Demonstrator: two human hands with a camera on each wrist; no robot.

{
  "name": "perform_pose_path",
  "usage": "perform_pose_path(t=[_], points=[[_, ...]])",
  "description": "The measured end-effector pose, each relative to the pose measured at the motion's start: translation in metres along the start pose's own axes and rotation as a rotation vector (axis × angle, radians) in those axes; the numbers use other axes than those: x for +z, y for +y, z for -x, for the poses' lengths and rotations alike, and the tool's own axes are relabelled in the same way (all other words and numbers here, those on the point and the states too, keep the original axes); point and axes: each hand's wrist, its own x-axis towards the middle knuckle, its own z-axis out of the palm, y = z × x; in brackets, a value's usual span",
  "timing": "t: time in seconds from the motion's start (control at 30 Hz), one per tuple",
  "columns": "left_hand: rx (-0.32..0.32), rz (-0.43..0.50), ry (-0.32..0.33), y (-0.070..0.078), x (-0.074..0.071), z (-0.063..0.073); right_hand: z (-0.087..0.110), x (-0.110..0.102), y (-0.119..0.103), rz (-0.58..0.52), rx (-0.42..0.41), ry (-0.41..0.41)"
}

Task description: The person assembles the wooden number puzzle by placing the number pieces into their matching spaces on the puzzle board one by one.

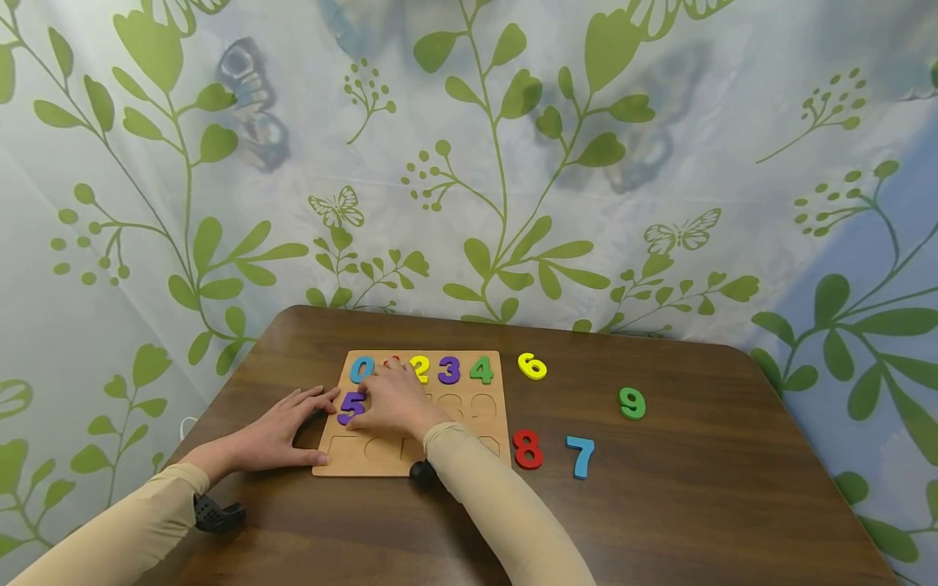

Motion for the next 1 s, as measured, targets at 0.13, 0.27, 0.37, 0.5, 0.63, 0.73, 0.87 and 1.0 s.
perform_pose_path(t=[0.13,0.27,0.37,0.5,0.63,0.73,0.87,1.0], points=[[0.002,0.0,0.001,0.001,-0.001,0.0,0.001,-0.001,0.001,-0.007,0.004,0.004],[0.007,0.002,0.003,0.001,-0.001,0.0,0.003,-0.001,0.002,-0.028,0.003,0.017],[0.009,0.001,0.006,0.001,0.0,-0.001,0.006,-0.007,0.004,-0.05,-0.003,0.049],[0.0,-0.007,0.005,0.001,0.001,-0.001,0.018,-0.029,0.011,-0.061,-0.021,0.114],[-0.011,-0.01,0.0,0.001,0.001,-0.001,0.038,-0.057,0.028,-0.061,-0.024,0.187],[-0.01,-0.016,0.002,0.001,0.001,-0.001,0.058,-0.076,0.047,-0.083,-0.02,0.256],[0.002,-0.011,0.012,0.002,0.0,0.001,0.085,-0.096,0.073,-0.131,-0.016,0.361],[0.011,-0.005,0.02,0.003,0.0,0.002,0.112,-0.11,0.094,-0.141,-0.003,0.429]])
